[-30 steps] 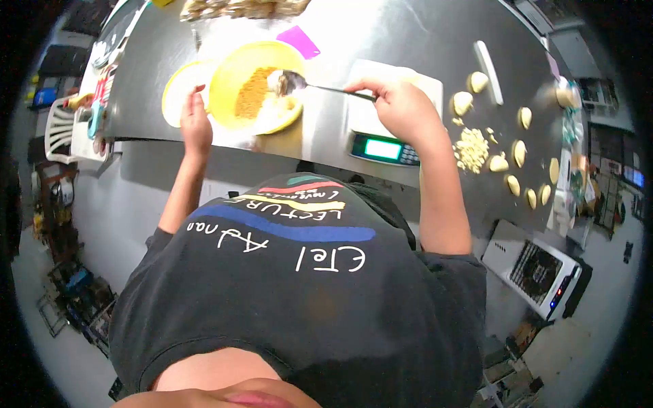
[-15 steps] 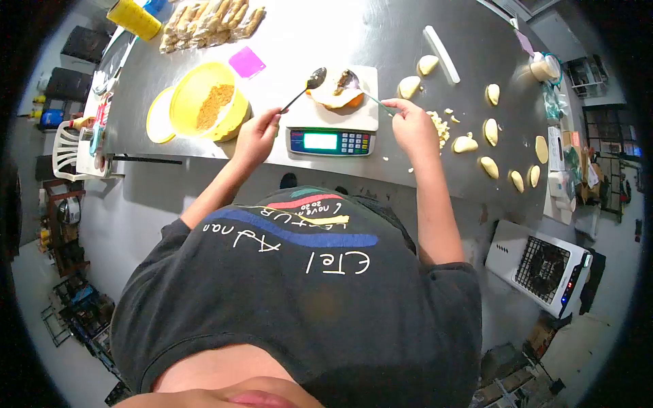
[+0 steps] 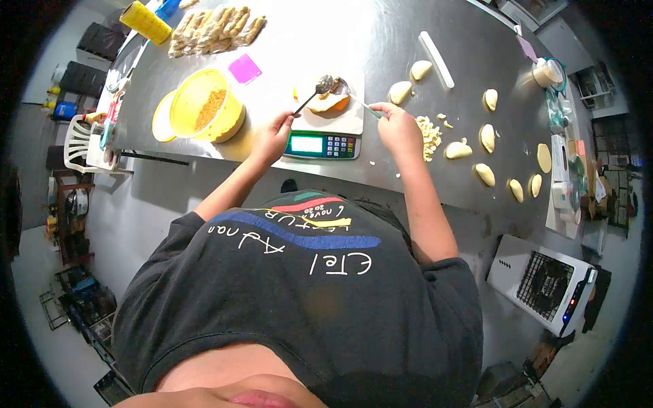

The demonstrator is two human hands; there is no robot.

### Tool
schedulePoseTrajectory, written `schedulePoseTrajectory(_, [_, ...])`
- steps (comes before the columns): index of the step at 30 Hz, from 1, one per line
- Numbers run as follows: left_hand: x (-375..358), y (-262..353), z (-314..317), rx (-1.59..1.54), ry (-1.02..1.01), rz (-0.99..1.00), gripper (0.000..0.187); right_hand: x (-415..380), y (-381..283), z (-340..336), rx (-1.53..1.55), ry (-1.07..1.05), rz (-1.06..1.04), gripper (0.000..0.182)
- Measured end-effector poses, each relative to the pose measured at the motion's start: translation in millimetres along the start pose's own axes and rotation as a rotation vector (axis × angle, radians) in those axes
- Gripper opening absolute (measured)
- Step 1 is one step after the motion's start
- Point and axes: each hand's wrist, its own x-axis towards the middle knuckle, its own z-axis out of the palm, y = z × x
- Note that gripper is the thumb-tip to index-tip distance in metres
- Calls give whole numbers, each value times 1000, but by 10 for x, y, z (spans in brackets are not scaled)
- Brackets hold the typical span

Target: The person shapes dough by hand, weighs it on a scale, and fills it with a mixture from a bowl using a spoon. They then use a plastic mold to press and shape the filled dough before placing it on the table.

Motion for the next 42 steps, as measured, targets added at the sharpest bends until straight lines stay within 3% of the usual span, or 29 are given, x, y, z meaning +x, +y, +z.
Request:
schedulePoseTrajectory(13, [21, 79, 36, 149, -23, -135, 24, 69, -15, 40, -36, 51, -175, 35])
schedulePoseTrajectory(15, [30, 56, 46, 224, 17, -94, 23, 74, -59, 2, -21, -14, -35, 36])
schedulePoseTrajectory(18, [26, -20, 60, 265, 78, 7, 23, 104, -22, -5, -67, -18, -18, 37])
schedulePoseTrajectory(25, [55, -32, 42, 297, 16, -43, 23, 163, 89, -21, -20, 2, 3, 39])
schedulePoseTrajectory(28, [75, -74, 55, 195, -20, -116, 23, 176, 128, -51, 24, -19, 47, 39])
schedulePoseTrajectory(30, [135, -234, 123, -109, -13, -178, 25, 132, 98, -108, 12, -67, 29, 42])
schedulePoseTrajectory(31, [166, -269, 120, -108, -15, -178, 25, 90, 61, -137, 13, -67, 31, 42])
schedulePoseTrajectory(33, [209, -251, 93, -453, -110, -329, 27, 8, -38, -173, -21, -121, 45, 37])
schedulePoseTrajectory(42, [159, -92, 15, -549, -160, -435, 27, 113, 13, 52, 19, -94, -89, 40])
